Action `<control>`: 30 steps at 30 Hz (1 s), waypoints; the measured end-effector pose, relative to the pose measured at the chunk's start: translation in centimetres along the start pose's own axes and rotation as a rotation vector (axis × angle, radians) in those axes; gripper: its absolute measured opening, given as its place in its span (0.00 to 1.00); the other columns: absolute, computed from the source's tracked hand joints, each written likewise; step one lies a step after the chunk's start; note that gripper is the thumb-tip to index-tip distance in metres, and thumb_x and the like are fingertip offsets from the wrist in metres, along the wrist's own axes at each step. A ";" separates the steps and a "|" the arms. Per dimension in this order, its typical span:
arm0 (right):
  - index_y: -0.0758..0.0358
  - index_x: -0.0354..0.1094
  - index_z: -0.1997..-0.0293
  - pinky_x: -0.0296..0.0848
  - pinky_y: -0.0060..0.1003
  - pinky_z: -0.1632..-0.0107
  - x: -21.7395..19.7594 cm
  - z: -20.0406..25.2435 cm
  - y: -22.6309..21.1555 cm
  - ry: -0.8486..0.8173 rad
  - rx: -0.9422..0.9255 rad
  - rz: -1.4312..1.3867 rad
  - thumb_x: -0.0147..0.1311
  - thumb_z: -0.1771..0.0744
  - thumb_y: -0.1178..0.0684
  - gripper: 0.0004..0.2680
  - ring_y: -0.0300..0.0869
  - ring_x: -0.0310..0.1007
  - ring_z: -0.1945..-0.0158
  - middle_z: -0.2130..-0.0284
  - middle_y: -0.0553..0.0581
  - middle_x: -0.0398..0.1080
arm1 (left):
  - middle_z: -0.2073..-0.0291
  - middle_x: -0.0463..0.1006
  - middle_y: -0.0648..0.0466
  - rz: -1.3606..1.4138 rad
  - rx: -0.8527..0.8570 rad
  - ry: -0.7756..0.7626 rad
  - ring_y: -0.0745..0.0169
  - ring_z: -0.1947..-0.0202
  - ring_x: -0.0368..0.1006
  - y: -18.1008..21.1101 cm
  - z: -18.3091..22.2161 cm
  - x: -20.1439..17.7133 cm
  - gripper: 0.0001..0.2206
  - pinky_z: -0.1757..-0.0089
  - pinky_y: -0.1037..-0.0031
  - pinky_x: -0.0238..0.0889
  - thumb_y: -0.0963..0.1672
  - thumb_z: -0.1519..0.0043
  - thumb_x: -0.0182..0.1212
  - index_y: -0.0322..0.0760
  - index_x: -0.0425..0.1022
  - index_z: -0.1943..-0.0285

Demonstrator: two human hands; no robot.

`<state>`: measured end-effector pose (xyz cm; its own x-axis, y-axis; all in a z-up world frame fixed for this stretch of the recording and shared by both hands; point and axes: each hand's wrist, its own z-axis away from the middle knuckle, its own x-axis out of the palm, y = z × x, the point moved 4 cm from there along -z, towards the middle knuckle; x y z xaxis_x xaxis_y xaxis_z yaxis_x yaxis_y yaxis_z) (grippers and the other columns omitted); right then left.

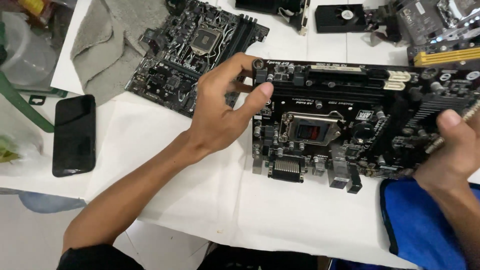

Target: Inspecting and handling a computer motherboard, including rotating it and pressing on the RAM slots.

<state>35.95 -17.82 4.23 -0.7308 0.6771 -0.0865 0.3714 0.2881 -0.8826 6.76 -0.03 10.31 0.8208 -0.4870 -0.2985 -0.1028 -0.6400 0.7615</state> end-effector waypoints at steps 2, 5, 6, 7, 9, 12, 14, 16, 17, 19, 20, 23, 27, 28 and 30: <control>0.57 0.60 0.33 0.71 0.39 0.20 0.3 0.0 -0.1 -0.020 -0.033 -0.023 0.45 0.29 0.43 0.18 0.43 0.69 0.30 0.38 0.51 0.66 | 0.64 0.71 0.54 -0.022 0.004 0.022 0.63 0.63 0.70 0.3 0.1 -0.2 0.11 0.64 0.74 0.79 0.47 0.32 0.53 0.33 0.70 0.54; 0.62 0.61 0.34 0.73 0.46 0.19 0.8 0.2 -0.2 -0.143 -0.116 0.043 0.40 0.28 0.39 0.20 0.51 0.70 0.27 0.38 0.59 0.67 | 0.68 0.69 0.57 -0.021 0.041 0.029 0.67 0.67 0.67 0.7 0.1 -0.4 0.06 0.64 0.76 0.80 0.44 0.32 0.56 0.36 0.68 0.57; 0.63 0.64 0.36 0.73 0.46 0.18 0.3 0.4 0.5 -0.071 -0.123 0.066 0.39 0.27 0.39 0.19 0.50 0.70 0.28 0.40 0.58 0.68 | 0.68 0.68 0.57 -0.029 0.043 0.020 0.66 0.67 0.66 0.6 0.0 -0.4 0.07 0.64 0.76 0.79 0.45 0.32 0.56 0.36 0.68 0.57; 0.63 0.67 0.39 0.73 0.46 0.17 -0.2 0.7 1.1 0.001 -0.129 0.089 0.39 0.26 0.40 0.18 0.49 0.71 0.29 0.41 0.58 0.69 | 0.68 0.67 0.57 -0.038 0.044 0.012 0.66 0.67 0.65 0.6 0.0 -0.4 0.08 0.64 0.76 0.78 0.45 0.32 0.56 0.36 0.67 0.57; 0.70 0.66 0.39 0.72 0.51 0.16 -1.3 1.0 2.5 0.006 -0.227 0.119 0.38 0.24 0.43 0.18 0.54 0.71 0.29 0.41 0.64 0.69 | 0.69 0.69 0.57 -0.054 0.054 0.016 0.66 0.68 0.66 1.0 0.0 -0.5 0.10 0.65 0.76 0.74 0.48 0.33 0.55 0.36 0.67 0.58; 0.73 0.67 0.41 0.72 0.54 0.18 -2.7 1.9 4.3 0.036 -0.304 0.106 0.38 0.24 0.45 0.17 0.57 0.71 0.32 0.42 0.67 0.69 | 0.72 0.68 0.58 -0.075 0.086 0.060 0.67 0.71 0.63 1.8 0.1 -0.6 0.12 0.68 0.76 0.63 0.49 0.33 0.55 0.37 0.67 0.63; 0.69 0.68 0.42 0.74 0.52 0.21 -5.6 2.0 8.1 0.062 -0.287 0.063 0.38 0.25 0.44 0.17 0.55 0.72 0.33 0.43 0.64 0.70 | 0.75 0.66 0.58 -0.082 0.112 0.101 0.68 0.74 0.59 2.1 0.2 -0.6 0.13 0.69 0.76 0.55 0.47 0.32 0.56 0.37 0.67 0.67; 0.87 0.61 0.61 0.65 0.69 0.56 -10.0 4.2 11.8 0.168 -1.233 0.304 0.45 0.26 0.68 0.07 0.70 0.61 0.65 0.67 0.82 0.60 | 0.76 0.65 0.56 -0.057 0.178 0.119 0.66 0.74 0.58 2.4 0.4 -0.6 0.13 0.69 0.73 0.53 0.46 0.33 0.57 0.36 0.65 0.69; 0.87 0.61 0.61 0.65 0.69 0.56 -10.5 4.5 12.3 0.168 -1.233 0.306 0.45 0.26 0.68 0.07 0.70 0.61 0.65 0.67 0.82 0.60 | 0.76 0.65 0.56 -0.056 0.179 0.118 0.66 0.74 0.58 2.3 0.4 -0.6 0.13 0.69 0.73 0.53 0.46 0.33 0.57 0.36 0.65 0.69; 0.78 0.52 0.71 0.69 0.69 0.56 -11.6 4.2 13.7 0.145 -0.914 0.356 0.47 0.23 0.68 0.15 0.63 0.60 0.68 0.71 0.80 0.60 | 0.76 0.64 0.56 -0.067 0.185 0.132 0.65 0.74 0.58 2.1 0.5 -0.6 0.13 0.68 0.73 0.52 0.46 0.33 0.57 0.36 0.66 0.69; 0.78 0.52 0.71 0.69 0.69 0.56 -9.8 3.4 11.5 0.146 -0.914 0.358 0.47 0.23 0.68 0.15 0.63 0.60 0.68 0.71 0.80 0.60 | 0.76 0.64 0.56 -0.065 0.186 0.131 0.65 0.74 0.58 2.3 0.6 -0.6 0.13 0.68 0.73 0.52 0.46 0.33 0.57 0.36 0.66 0.69; 0.82 0.59 0.47 0.65 0.74 0.52 -4.5 3.3 5.3 -0.056 -1.205 0.260 0.39 0.27 0.66 0.06 0.77 0.65 0.59 0.60 0.92 0.63 | 0.75 0.64 0.57 -0.022 0.148 0.088 0.67 0.74 0.57 2.5 0.6 -0.3 0.15 0.69 0.75 0.52 0.50 0.34 0.52 0.35 0.65 0.66; 0.74 0.66 0.47 0.73 0.60 0.29 -3.4 1.9 4.9 0.110 -0.562 0.049 0.41 0.29 0.49 0.15 0.62 0.71 0.39 0.48 0.72 0.68 | 0.74 0.56 0.58 -0.175 0.236 0.168 0.67 0.74 0.50 2.7 0.9 0.2 0.19 0.69 0.74 0.44 0.50 0.40 0.66 0.36 0.60 0.65; 0.78 0.65 0.47 0.70 0.63 0.31 -3.6 2.1 4.8 0.139 -0.701 0.069 0.42 0.29 0.53 0.13 0.66 0.68 0.39 0.46 0.76 0.66 | 0.73 0.56 0.58 -0.177 0.240 0.187 0.67 0.73 0.50 2.8 0.9 0.2 0.19 0.69 0.74 0.45 0.50 0.40 0.66 0.36 0.59 0.65; 0.77 0.61 0.39 0.68 0.61 0.29 -2.1 2.3 2.7 0.096 -0.603 0.084 0.42 0.29 0.53 0.15 0.64 0.66 0.36 0.42 0.75 0.64 | 0.73 0.57 0.58 -0.184 0.238 0.185 0.67 0.73 0.51 2.3 0.9 0.4 0.19 0.69 0.74 0.46 0.51 0.40 0.65 0.36 0.59 0.65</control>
<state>37.20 -20.06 0.96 -0.6406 0.7639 -0.0780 0.7044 0.5443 -0.4556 6.29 -2.21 11.41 0.9233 -0.2490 -0.2923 -0.0542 -0.8381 0.5428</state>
